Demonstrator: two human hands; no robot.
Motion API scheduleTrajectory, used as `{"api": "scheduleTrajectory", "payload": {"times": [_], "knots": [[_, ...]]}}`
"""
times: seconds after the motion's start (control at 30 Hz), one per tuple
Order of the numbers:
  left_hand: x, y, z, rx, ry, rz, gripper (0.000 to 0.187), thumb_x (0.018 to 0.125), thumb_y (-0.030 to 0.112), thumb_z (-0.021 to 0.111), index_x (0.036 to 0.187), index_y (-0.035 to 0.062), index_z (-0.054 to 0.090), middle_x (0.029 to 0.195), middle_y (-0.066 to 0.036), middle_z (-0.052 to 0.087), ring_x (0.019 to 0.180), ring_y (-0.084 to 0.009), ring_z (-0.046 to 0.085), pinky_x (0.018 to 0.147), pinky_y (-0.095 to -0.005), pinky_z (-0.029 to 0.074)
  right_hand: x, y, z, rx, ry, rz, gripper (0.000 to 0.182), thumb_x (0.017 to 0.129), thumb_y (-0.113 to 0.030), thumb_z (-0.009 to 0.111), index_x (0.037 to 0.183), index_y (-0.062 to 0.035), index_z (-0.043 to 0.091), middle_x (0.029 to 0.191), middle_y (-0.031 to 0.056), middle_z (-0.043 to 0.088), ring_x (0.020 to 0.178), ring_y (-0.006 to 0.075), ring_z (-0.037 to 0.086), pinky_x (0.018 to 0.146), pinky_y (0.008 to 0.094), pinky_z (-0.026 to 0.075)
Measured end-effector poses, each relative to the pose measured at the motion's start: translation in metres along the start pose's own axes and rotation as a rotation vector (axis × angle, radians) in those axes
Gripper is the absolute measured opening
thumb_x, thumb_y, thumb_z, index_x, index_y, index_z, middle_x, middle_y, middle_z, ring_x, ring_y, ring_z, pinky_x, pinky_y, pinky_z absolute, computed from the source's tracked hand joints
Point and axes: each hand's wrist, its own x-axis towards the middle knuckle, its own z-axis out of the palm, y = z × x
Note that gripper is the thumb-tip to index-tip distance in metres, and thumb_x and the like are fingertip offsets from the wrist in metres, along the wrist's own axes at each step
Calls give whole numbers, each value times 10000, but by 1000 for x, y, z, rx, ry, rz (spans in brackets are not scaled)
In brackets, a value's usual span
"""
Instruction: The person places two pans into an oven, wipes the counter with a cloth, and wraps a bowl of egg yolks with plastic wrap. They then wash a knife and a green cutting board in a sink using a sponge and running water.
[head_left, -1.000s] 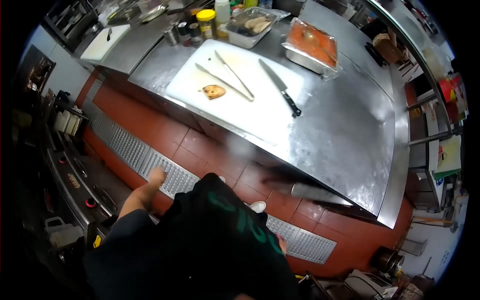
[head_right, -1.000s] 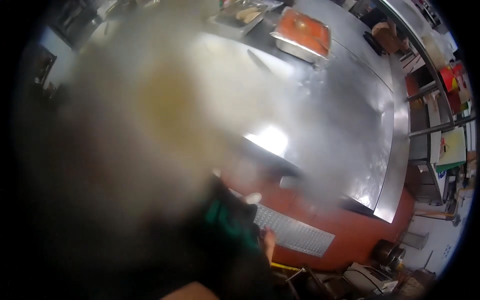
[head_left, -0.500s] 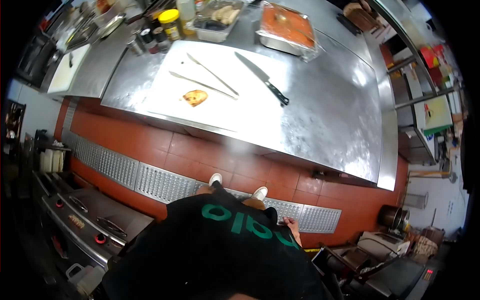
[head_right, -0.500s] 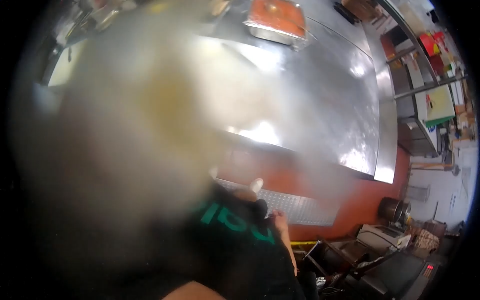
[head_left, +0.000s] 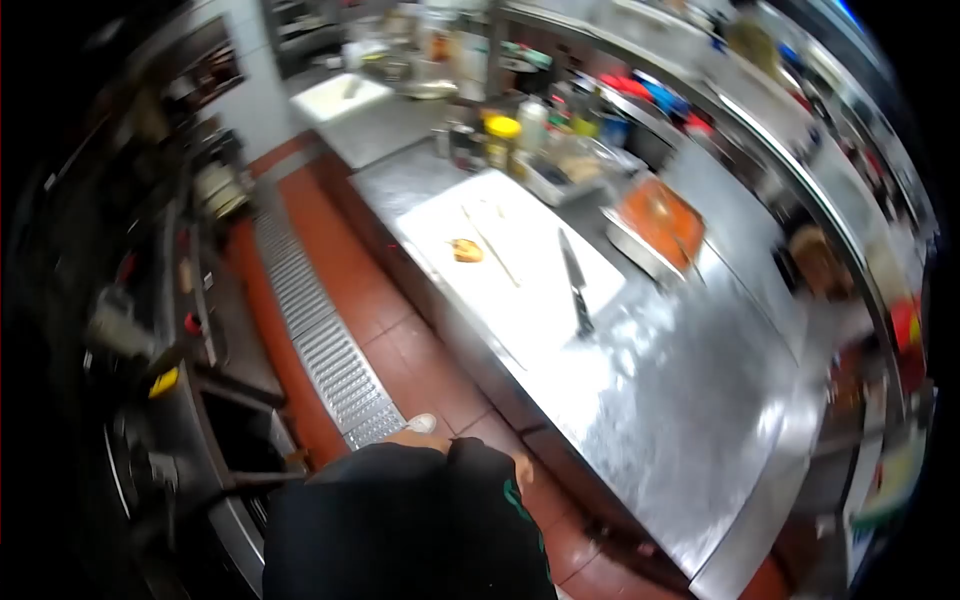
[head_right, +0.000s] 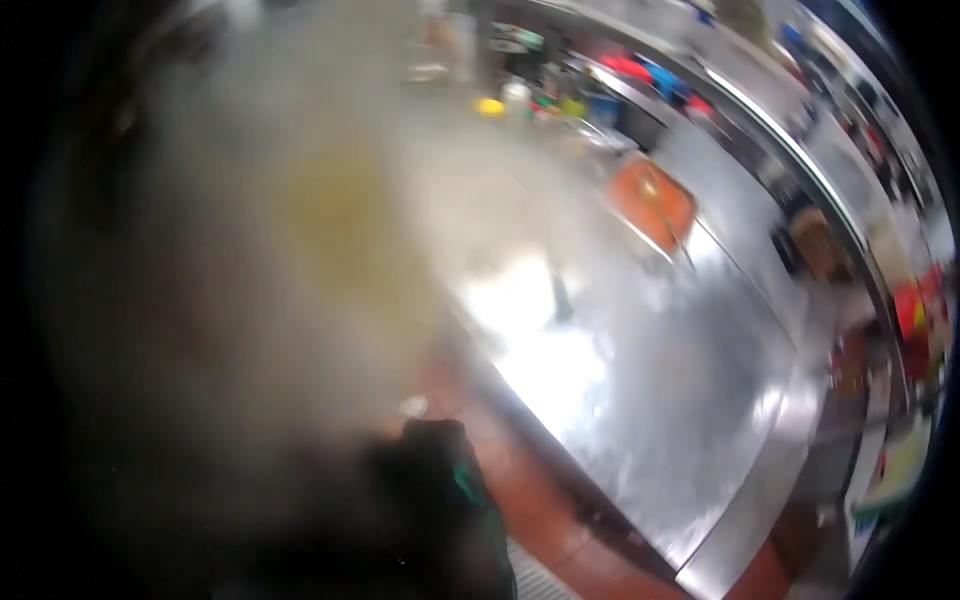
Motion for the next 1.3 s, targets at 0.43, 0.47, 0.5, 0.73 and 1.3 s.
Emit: {"api": "scheduleTrajectory", "payload": {"times": [0.43,0.47,0.5,0.73,1.3], "knots": [[-65,-149,58,-435,221,-529,316,745,327,519,880,70,643,974,-148,603,925,-334,562,783,-430,446,62,-97,18,-410,-226,-144,228,797,-221,578,878,-10,608,765,121,628,709,189,601,631,307,467],[-63,-160,54,-457,259,-534,316,744,328,520,877,69,643,972,-149,603,924,-335,563,781,-433,447,64,-101,24,-427,-226,-145,226,794,-221,581,873,-11,610,763,121,629,707,189,602,630,307,467],[-62,-176,57,-448,299,-547,317,743,329,520,873,68,643,971,-151,603,923,-337,563,778,-435,447,65,-100,28,-445,-230,-159,225,792,-222,585,868,-12,612,760,121,630,705,189,603,628,308,467],[-128,-223,21,-1169,654,-632,286,763,171,616,965,-27,580,711,-131,614,573,-201,596,533,-325,489,22,-164,99,-719,-126,-621,166,741,-183,608,761,-19,628,699,116,624,673,182,613,596,300,458],[-261,-217,118,-1593,934,-1152,258,779,89,613,995,-33,543,691,-93,578,575,-169,565,497,-277,466,103,-529,301,-1338,271,-1599,55,686,-92,553,734,-83,577,812,88,559,917,267,470,749,404,378]]}}
